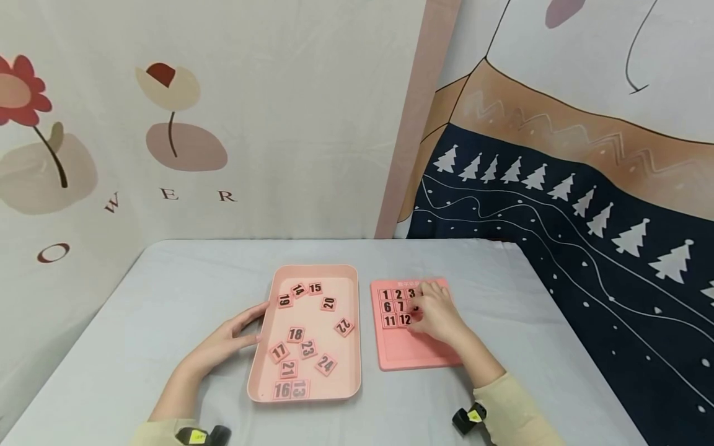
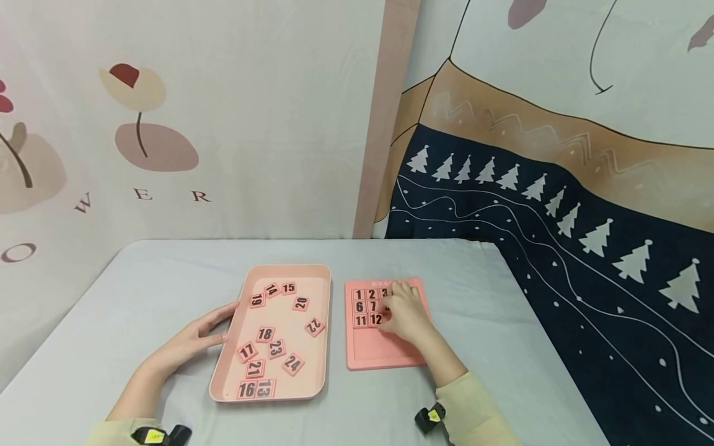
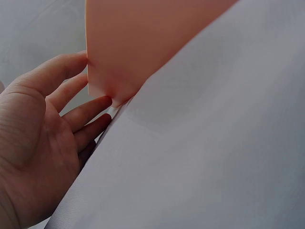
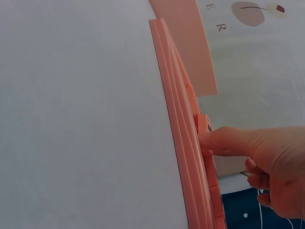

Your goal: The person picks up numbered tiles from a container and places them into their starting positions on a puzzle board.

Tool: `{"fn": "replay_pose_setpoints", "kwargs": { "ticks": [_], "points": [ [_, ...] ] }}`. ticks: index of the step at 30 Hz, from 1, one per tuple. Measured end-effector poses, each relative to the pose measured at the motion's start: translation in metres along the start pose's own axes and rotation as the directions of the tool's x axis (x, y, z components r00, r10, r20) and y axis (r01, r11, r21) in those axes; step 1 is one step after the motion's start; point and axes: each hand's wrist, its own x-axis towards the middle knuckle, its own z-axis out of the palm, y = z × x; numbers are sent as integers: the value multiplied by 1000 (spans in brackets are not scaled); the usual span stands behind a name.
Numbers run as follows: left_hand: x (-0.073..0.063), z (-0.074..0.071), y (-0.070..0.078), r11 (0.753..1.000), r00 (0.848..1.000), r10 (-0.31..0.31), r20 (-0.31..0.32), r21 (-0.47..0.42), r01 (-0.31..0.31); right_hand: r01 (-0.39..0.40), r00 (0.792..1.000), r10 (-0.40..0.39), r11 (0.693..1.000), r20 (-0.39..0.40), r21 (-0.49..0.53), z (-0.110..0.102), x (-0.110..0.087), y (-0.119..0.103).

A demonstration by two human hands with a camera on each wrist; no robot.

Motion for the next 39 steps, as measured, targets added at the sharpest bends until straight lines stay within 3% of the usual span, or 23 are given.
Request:
{"fn": "replay_pose_setpoints", "kwargs": {
  "ticks": [21, 30, 34, 39],
  "points": [
    [0, 0, 0, 1000, 1000, 12, -1, 4, -12, -49, 998, 50, 999, -24, 17, 5, -4, 0],
    [-2, 0, 3, 1000, 1000, -21, -15, 18, 22, -102, 995, 102, 995, -23, 1, 3, -6, -4],
    [-1, 1, 4, 1000, 1000, -26, -9, 12, 26, -100, 993, 100, 995, -65, -2, 0, -7, -10],
    [-1, 1, 4, 999, 999, -41, -19, 19, 41, -50, 983, 65, 995, -169, 89, -5, -6, -26]
  ]
}}
